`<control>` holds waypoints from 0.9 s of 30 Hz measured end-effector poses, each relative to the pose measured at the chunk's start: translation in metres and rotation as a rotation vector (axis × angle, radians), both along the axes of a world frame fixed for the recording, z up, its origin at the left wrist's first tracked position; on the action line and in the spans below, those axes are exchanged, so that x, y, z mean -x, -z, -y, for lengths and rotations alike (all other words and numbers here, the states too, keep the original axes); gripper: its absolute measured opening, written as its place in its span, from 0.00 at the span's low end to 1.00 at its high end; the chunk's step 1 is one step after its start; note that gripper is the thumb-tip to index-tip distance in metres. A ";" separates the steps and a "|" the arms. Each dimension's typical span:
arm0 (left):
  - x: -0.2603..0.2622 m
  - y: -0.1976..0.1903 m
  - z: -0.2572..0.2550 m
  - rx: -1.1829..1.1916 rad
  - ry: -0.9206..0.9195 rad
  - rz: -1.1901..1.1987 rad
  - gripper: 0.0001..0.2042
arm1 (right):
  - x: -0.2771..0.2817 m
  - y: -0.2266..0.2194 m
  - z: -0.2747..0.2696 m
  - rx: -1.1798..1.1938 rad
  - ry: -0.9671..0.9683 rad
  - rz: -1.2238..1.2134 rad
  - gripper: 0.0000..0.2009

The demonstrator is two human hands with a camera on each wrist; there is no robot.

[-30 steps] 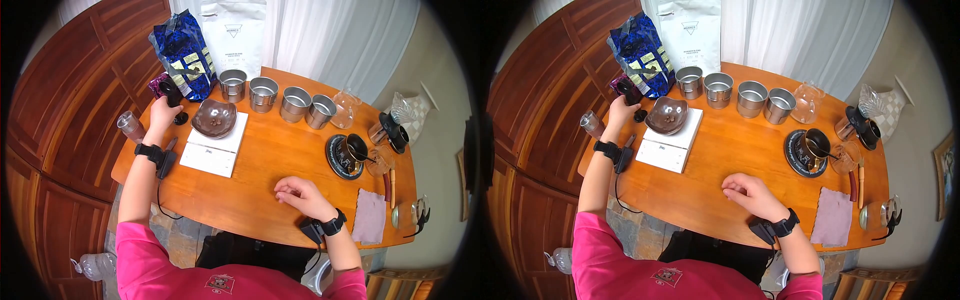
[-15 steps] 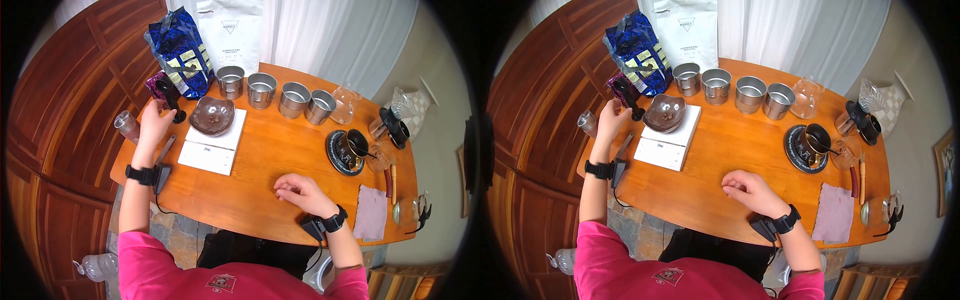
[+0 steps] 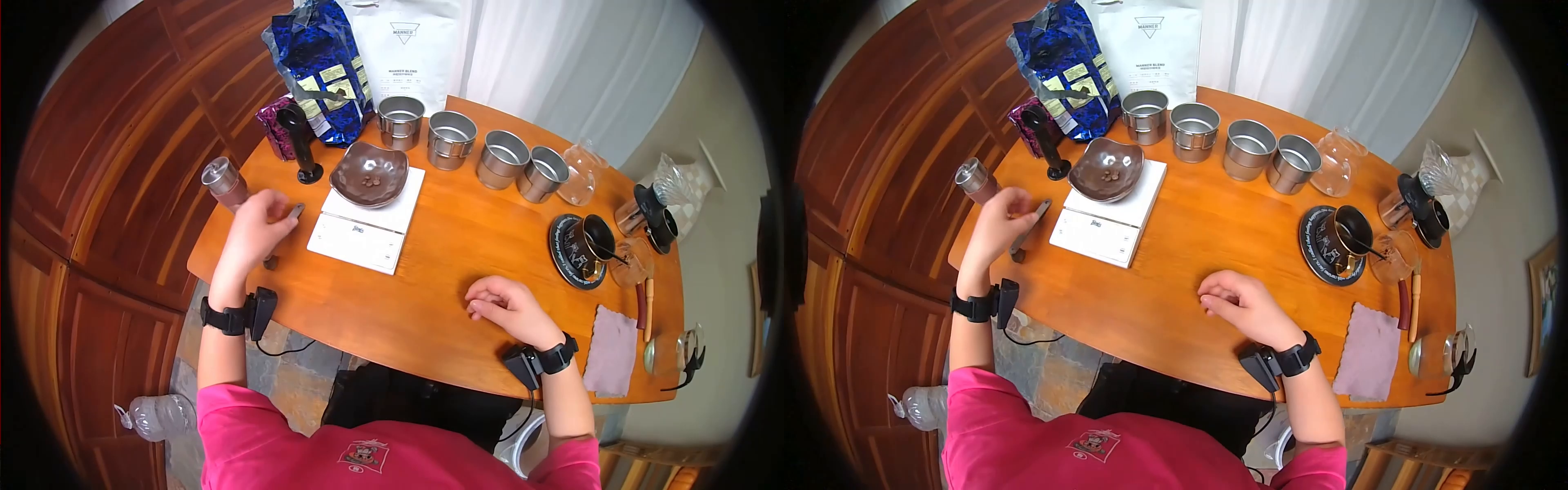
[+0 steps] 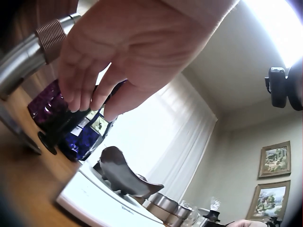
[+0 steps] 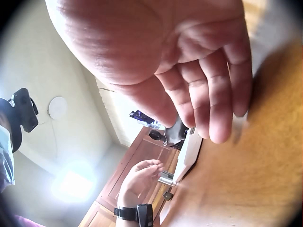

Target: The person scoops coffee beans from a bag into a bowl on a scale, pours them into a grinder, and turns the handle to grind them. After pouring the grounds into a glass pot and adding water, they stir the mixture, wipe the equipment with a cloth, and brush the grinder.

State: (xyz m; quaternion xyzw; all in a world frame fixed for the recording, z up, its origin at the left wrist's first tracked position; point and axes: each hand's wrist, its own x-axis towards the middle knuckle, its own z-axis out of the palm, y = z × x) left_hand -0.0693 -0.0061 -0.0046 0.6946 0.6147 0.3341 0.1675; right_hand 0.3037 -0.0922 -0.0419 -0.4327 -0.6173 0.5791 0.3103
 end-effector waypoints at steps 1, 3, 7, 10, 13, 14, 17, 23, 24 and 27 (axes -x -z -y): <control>-0.001 0.001 0.003 0.084 0.006 -0.057 0.15 | 0.000 0.000 0.000 0.004 0.004 -0.001 0.07; 0.000 0.006 0.006 0.168 0.012 -0.111 0.16 | 0.000 0.000 0.000 0.008 0.008 -0.001 0.07; 0.002 0.017 0.006 0.234 0.006 -0.469 0.16 | 0.000 0.002 -0.001 0.001 0.012 0.016 0.07; 0.010 0.026 0.003 0.236 0.041 -0.474 0.09 | 0.000 0.003 -0.002 0.009 0.014 0.013 0.06; 0.011 0.018 0.011 0.257 -0.023 -0.427 0.05 | 0.001 0.001 -0.001 0.006 0.012 0.014 0.06; 0.013 0.014 0.015 0.191 -0.014 -0.340 0.06 | 0.001 0.000 -0.001 -0.004 0.005 0.020 0.06; 0.010 0.004 0.032 0.072 -0.006 -0.147 0.08 | 0.005 0.000 0.000 0.010 0.008 0.009 0.07; -0.055 -0.032 0.064 0.249 0.284 0.502 0.10 | 0.009 -0.006 0.002 -0.042 -0.060 0.023 0.13; -0.068 -0.037 0.066 0.332 0.388 0.540 0.10 | 0.011 -0.008 0.003 -0.044 -0.059 0.023 0.13; -0.108 -0.026 0.062 0.571 0.677 0.610 0.09 | 0.014 -0.013 0.007 -0.026 0.019 -0.154 0.18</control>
